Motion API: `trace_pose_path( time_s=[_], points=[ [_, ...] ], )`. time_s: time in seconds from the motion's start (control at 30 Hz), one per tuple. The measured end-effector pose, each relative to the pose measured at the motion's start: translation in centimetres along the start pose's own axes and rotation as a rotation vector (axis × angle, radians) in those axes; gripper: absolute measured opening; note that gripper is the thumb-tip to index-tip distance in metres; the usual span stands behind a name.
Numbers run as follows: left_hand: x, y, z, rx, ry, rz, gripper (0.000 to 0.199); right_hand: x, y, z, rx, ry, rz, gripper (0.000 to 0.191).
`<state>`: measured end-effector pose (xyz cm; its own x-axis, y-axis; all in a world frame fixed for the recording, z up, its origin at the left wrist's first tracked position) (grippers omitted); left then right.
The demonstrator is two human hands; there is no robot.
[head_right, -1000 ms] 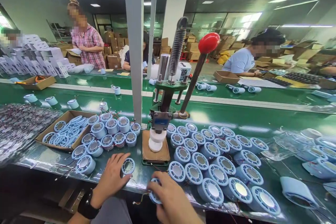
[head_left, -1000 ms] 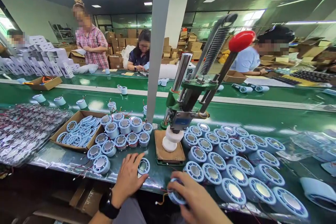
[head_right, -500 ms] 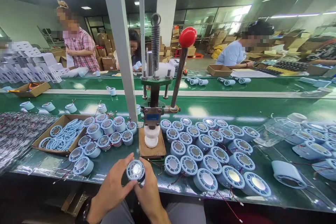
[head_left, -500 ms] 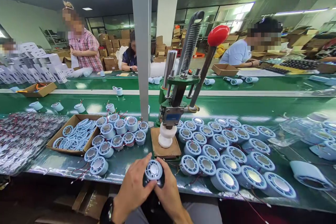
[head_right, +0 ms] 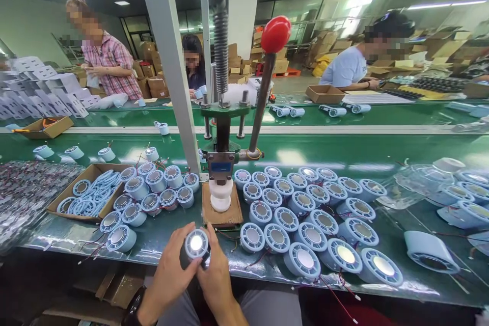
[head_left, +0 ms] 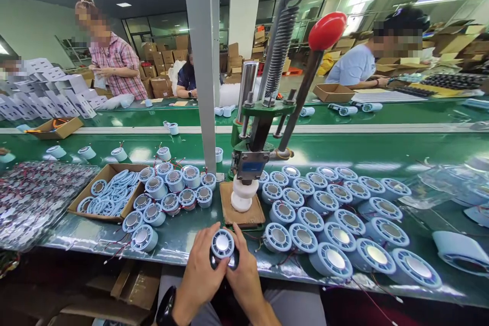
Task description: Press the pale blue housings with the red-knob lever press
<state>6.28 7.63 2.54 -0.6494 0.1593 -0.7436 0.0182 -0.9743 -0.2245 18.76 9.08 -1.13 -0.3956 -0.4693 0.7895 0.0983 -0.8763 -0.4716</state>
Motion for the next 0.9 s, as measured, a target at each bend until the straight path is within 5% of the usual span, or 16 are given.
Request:
trace_pose_path(
  time_s=[0.17,0.27,0.4,0.5,0.63,0.9],
  points=[
    [0.9,0.8,-1.5,-0.026,0.095,0.041,0.057,1.2,-0.6,0.8,0.254,0.155,0.095,0.062],
    [0.8,-0.1,-1.1,0.007,0.146,0.108,0.054,5.2,-4.9,5.7,0.332,0.290,0.225,0.070],
    [-1.0,-4.6,1.4,0.017,0.229,0.113,0.050,15.5,-16.7,17.6,-0.127,0.407,0.500,0.051],
    [-2.4,-8.9,2.6,0.001,0.296,0.044,0.050,20.7,-26.3,23.0,-0.392,0.407,0.462,0.044],
    [-3.1,-12.6,1.2,0.017,0.378,0.001,0.050,20.8,-34.2,22.3,-0.330,0.153,0.239,0.033],
    [-3.9,-14.8,-3.2,0.165,0.580,-0.072,0.049,19.6,-35.5,21.2,-0.378,0.040,0.328,0.030]
  ],
)
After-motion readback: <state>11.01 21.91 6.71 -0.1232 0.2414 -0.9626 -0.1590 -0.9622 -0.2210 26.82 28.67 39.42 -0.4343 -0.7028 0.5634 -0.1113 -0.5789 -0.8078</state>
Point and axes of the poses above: each hand's wrist, its own y-axis away from the middle knuckle, its own z-axis out of the back of the hand, x = y × z, the point moved 7 cm from there along -y, towards the middle knuckle, and after that the axes turned 1 degree about -z, right-handed, at the moved point
